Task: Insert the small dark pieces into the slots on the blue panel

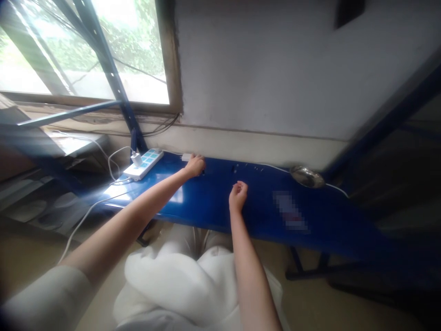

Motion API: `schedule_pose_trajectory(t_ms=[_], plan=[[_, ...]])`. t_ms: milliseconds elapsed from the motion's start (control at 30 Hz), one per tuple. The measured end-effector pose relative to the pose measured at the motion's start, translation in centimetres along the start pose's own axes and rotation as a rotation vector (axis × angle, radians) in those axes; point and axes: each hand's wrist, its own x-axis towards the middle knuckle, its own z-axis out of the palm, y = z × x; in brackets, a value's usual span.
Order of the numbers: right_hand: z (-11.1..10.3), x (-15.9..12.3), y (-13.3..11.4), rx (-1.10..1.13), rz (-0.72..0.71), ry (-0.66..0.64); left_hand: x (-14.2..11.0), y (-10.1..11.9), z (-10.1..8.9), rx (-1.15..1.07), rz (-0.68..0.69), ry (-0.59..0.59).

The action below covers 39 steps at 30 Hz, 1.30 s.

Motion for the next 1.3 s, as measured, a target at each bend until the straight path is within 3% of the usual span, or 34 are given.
schedule_pose_trajectory(t_ms=[333,1100,1200,1300], plan=[[-0.1,-0.2,-0.3,0.011,0.009,-0.056,0.5,-1.0,1.8,-0.011,-0.042,0.019],[-0.1,-0.2,-0.1,0.030,0.025,-0.067,1.1,-1.5,3.0,-0.034,-0.022,-0.007],[-0.1,-0.2,-0.4,0.019,0.028,-0.069,0.8,-1.2,2.8,-0.086,-0.020,0.053],[-0.1,-0.2,-0.6,0.004,0.029,-0.069,-0.2,-0.3,2.4,-0.217,-0.038,0.227]])
